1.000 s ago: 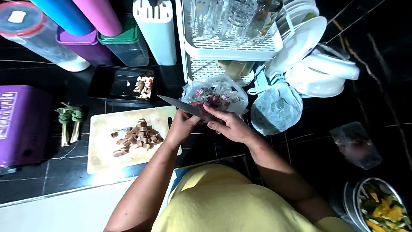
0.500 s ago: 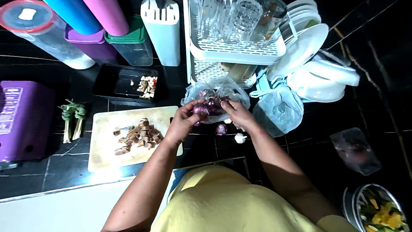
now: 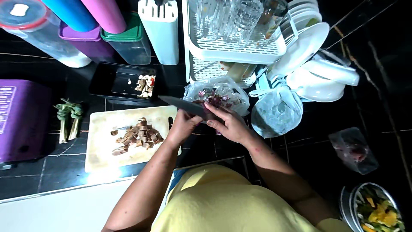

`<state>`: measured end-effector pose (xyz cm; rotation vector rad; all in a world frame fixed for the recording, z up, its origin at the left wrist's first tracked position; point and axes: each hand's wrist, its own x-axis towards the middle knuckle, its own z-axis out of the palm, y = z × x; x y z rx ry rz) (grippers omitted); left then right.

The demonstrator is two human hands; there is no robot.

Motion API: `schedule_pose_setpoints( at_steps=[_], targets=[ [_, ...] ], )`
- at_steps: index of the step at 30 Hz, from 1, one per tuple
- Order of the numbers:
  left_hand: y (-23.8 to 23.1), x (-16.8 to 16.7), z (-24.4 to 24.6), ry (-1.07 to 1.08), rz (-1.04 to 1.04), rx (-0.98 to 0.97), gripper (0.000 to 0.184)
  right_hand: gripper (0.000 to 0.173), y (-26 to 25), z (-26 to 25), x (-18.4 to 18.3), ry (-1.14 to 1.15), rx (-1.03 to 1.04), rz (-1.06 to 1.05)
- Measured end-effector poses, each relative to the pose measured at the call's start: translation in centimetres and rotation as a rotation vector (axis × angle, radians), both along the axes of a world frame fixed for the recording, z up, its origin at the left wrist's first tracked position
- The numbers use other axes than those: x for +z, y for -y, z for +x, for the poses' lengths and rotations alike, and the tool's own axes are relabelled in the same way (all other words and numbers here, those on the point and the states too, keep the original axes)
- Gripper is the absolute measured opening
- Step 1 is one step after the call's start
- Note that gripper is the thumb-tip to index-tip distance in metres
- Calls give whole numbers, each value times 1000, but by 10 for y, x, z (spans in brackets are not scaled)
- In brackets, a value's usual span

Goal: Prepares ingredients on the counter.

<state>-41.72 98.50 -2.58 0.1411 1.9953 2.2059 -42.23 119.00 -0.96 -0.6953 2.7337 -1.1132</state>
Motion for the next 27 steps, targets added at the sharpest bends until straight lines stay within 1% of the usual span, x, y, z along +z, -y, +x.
schedule_pose_setpoints(
  at_steps=[1, 3, 6, 8, 11, 13, 15, 17, 18, 19, 20, 21, 23, 24, 25, 27],
  targets=[
    [0, 0, 0, -4, 4, -9, 28, 56, 0, 1, -1, -5, -21, 5],
    [0, 0, 0, -7, 10, -40, 26, 56, -3, 3, 0, 17, -20, 4],
    [1, 0, 0, -5, -30, -59, 40, 62, -6, 7, 4, 82, 31, -27],
    [2, 0, 0, -11, -52, -62, 47, 62, -6, 9, 3, 71, 41, -40],
    [2, 1, 0, -6, -55, -64, 47, 58, -6, 8, 0, 30, 26, -43],
    [3, 1, 1, 8, -36, -81, 39, 53, -6, 8, -2, 34, 25, -71],
    [3, -1, 0, 22, -13, -101, 30, 49, -8, 6, 0, 144, 29, -147],
    [3, -1, 0, 42, 5, -121, 30, 44, -9, 4, 4, 368, -56, -304],
    [4, -1, 0, 55, 27, -128, 33, 44, -10, 1, 4, 479, -111, -390],
    [5, -1, -1, 72, 59, -136, 38, 44, -12, -3, 3, 537, -165, -426],
    [6, 0, -1, 93, 91, -138, 43, 45, -16, -9, 0, 536, -224, -408],
    [6, 0, -1, 114, 113, -130, 46, 46, -20, -15, -3, 488, -282, -339],
    [6, -1, -1, 146, 127, -97, 49, 52, -30, -28, -10, 362, -340, -103],
    [5, -1, -1, 156, 124, -76, 48, 56, -33, -33, -12, 337, -331, -24],
    [3, -3, -1, 163, 120, -55, 44, 58, -33, -34, -11, 325, -313, 4],
    [1, -7, -2, 151, 103, -39, 36, 56, -27, -28, -5, 264, -219, -30]
  ],
)
